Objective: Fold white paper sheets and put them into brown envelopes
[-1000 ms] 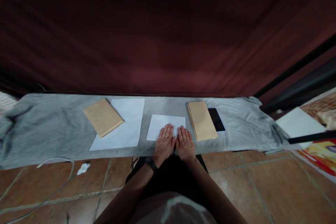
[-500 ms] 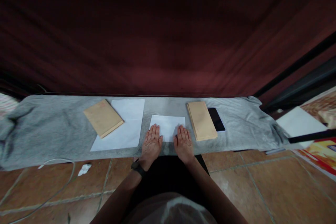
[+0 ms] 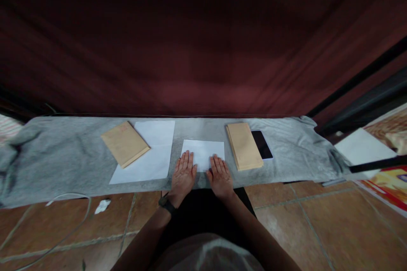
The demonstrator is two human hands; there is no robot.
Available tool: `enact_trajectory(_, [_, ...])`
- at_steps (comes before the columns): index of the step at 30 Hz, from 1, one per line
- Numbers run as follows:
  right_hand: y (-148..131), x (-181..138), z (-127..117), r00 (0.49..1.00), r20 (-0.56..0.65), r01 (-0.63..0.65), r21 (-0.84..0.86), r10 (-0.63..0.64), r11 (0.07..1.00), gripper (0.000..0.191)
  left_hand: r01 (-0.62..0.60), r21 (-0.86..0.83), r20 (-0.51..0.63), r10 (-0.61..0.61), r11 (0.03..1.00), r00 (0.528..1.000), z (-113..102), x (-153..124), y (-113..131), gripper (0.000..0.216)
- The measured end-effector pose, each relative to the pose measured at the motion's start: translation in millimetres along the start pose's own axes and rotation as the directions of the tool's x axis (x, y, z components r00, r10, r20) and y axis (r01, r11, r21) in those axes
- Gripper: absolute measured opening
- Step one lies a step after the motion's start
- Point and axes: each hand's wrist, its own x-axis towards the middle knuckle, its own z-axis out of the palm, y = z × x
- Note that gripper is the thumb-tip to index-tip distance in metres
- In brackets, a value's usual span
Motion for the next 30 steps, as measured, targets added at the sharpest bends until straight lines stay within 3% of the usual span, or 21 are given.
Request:
enact_trajectory(10, [18, -12, -5, 1.0, -0.016, -0.017, -0.031, 0.016, 0.999, 0.06, 0.048, 0.005, -0.029, -0.048, 0.999, 0.998, -5, -1, 0, 0.059])
enact_trajectory(19, [17, -11, -6, 1.0, -0.018, -0.007, -0.042, 0.007, 0.999, 0.056, -0.19, -0.08, 0.097, 0.198, 0.978, 0.975, 14, 42, 46, 0.058])
enact_trajectory(24, [18, -11, -6, 0.999, -0.033, 0.0, -0.043, -0.001, 0.999, 0.058, -0.16, -0.051, 0.071, 0.163, 0.986, 0.984, 22, 51, 35, 0.059])
enact_trajectory(30, [19, -11, -5, 0.998, -0.059, 0.007, -0.046, -0.01, 0.999, 0.059, -0.068, -0.002, 0.073, 0.068, 0.998, 0.995, 16, 50, 15, 0.059])
